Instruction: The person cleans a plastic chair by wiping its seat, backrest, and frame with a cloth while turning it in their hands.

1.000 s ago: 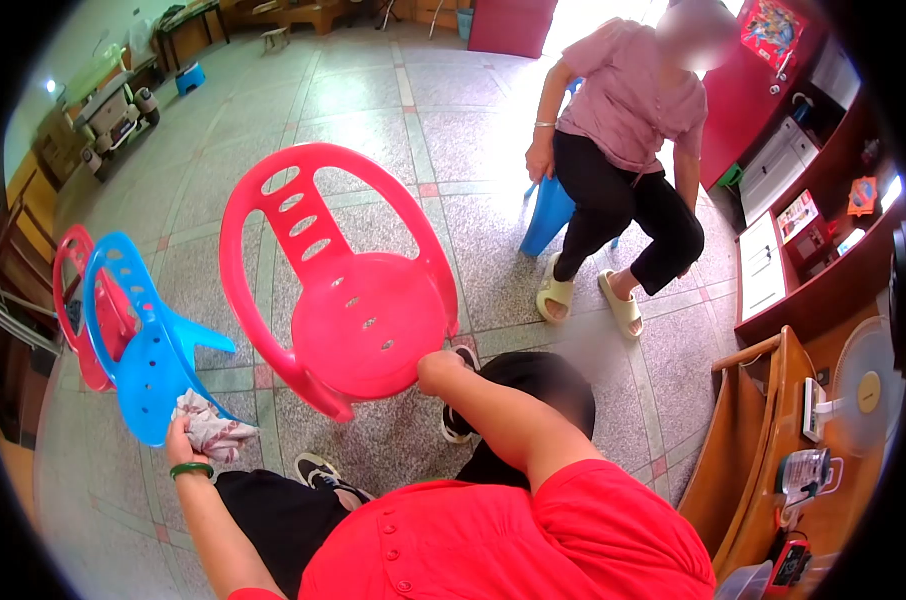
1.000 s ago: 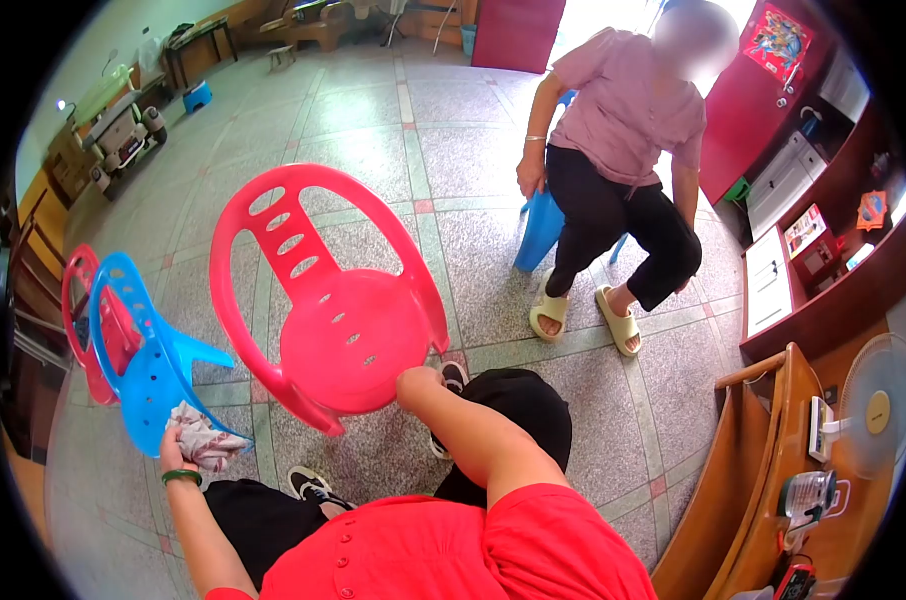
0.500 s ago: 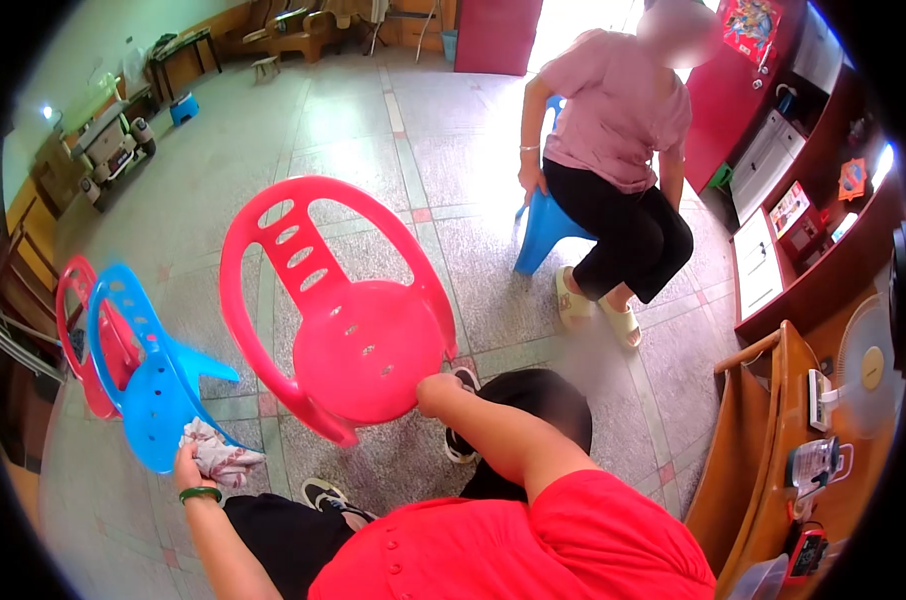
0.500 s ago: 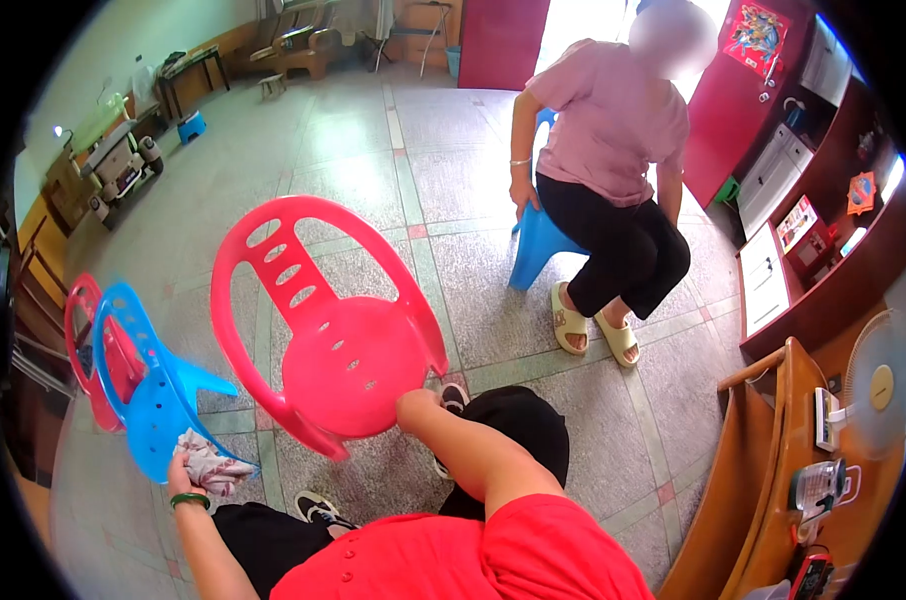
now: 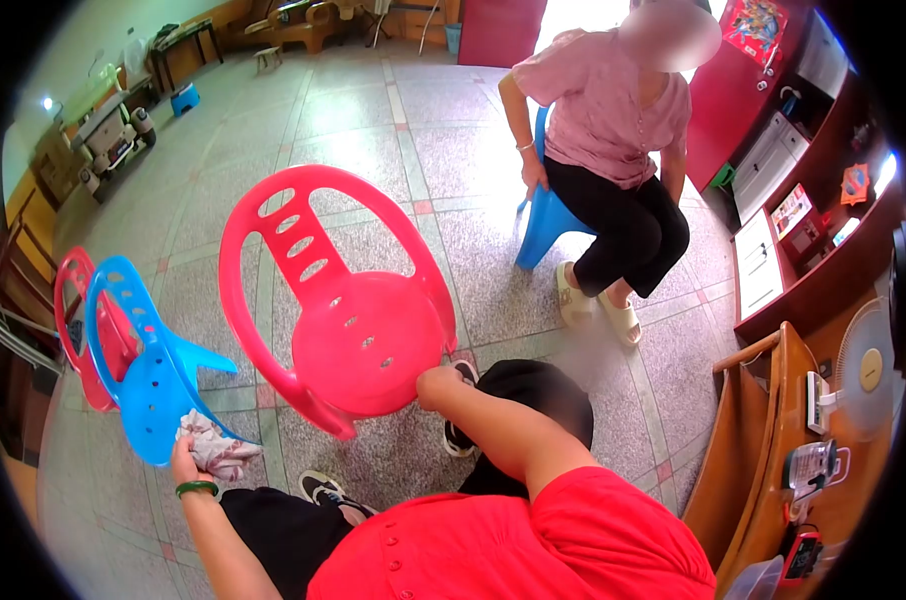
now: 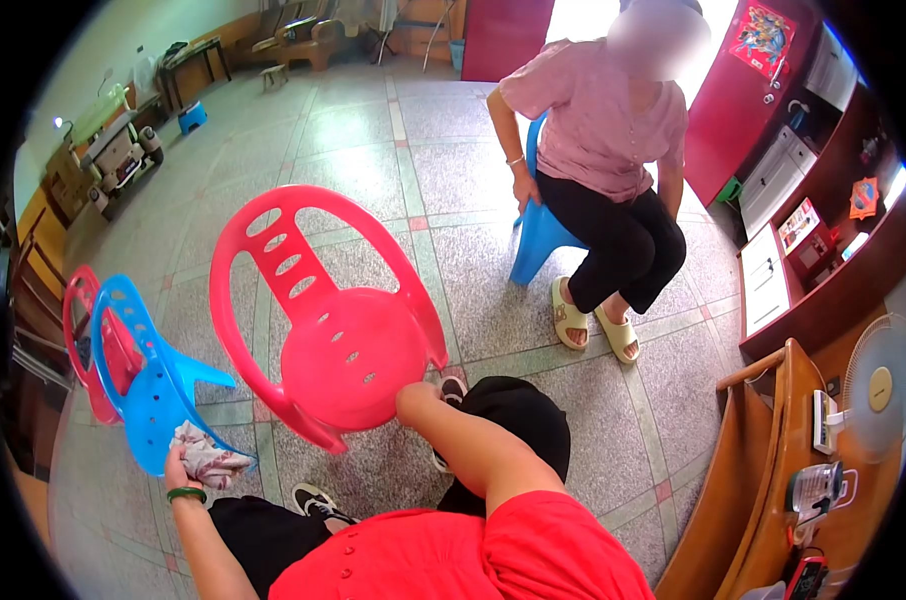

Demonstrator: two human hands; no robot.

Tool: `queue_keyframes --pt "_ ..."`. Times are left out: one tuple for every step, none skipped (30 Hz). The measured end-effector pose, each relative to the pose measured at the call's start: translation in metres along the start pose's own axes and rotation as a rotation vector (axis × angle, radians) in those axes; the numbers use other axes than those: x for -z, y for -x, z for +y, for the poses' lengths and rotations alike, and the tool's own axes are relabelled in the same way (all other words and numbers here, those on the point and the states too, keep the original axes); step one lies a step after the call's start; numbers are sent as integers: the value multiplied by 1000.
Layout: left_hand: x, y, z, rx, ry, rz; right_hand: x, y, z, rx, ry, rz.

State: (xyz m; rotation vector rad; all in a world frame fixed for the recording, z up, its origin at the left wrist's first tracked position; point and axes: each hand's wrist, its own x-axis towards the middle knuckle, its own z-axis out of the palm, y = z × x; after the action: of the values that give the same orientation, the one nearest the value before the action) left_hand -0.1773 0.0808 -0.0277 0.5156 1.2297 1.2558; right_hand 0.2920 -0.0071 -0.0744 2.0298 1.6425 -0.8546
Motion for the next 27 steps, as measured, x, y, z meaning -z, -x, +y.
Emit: queue_keyframes --pt "0 0 0 1 0 2 2 2 -1 -1 6 0" --pt "0 0 0 0 -5 11 2 2 0 -1 7 -2" --pt "0 0 0 -2 -10 20 2 1 0 -3 7 -7" --pt "-1 2 1 0 -10 21 1 1 0 -5 6 -12" --pt "-4 4 2 0 -10 23 0 -1 1 -5 6 -14" --pt "-5 5 2 -1 -9 25 -2 -4 1 -3 11 -19" --pt "-4 5 2 0 -10 26 -2 -4 1 0 15 -24" --pt "-4 4 2 -5 -12 20 -2 -4 1 0 15 -26" --pt "-3 4 2 -10 -14 15 -1 -4 1 5 12 -30" --pt "-4 4 2 -9 -15 16 0 -3 1 10 9 -36" --pt "-5 4 2 -9 -20 24 0 -2 1 10 9 -38" --pt "-5 5 2 -10 -24 32 1 -2 0 3 15 -44" --pt "-3 3 2 -9 -24 33 1 -2 0 -4 21 -49" --pt "-1 1 1 -15 -25 25 1 -2 0 -3 21 -50" --pt "1 -1 0 -21 -26 17 0 -3 1 4 24 -36" --pt "1 0 0 -21 -27 18 -1 -3 1 11 27 -22" --pt "0 1 1 -18 -22 23 -1 -2 1 11 26 -22" --pt "-1 2 1 -15 -18 28 0 -1 1 14 31 -14" --pt "-3 3 2 -14 -19 29 0 -1 1 16 35 -6" --pt "-5 6 3 -14 -23 26 -1 -1 1 16 34 -7" --pt "-6 7 4 -13 -27 23 -1 -1 1 13 27 3" --pt "-5 6 3 -13 -28 23 -2 0 1 10 19 14" --pt "-3 3 2 -17 -22 19 -2 0 1 10 19 13" --pt "-2 1 1 -21 -16 16 -2 0 1 9 12 11" --pt "-3 4 3 -21 -17 16 -2 0 1 9 5 10" --pt "-6 7 4 -9 -23 29 -2 0 1 9 5 10" --pt "-10 10 5 0 -28 41 -3 1 1 15 16 5"
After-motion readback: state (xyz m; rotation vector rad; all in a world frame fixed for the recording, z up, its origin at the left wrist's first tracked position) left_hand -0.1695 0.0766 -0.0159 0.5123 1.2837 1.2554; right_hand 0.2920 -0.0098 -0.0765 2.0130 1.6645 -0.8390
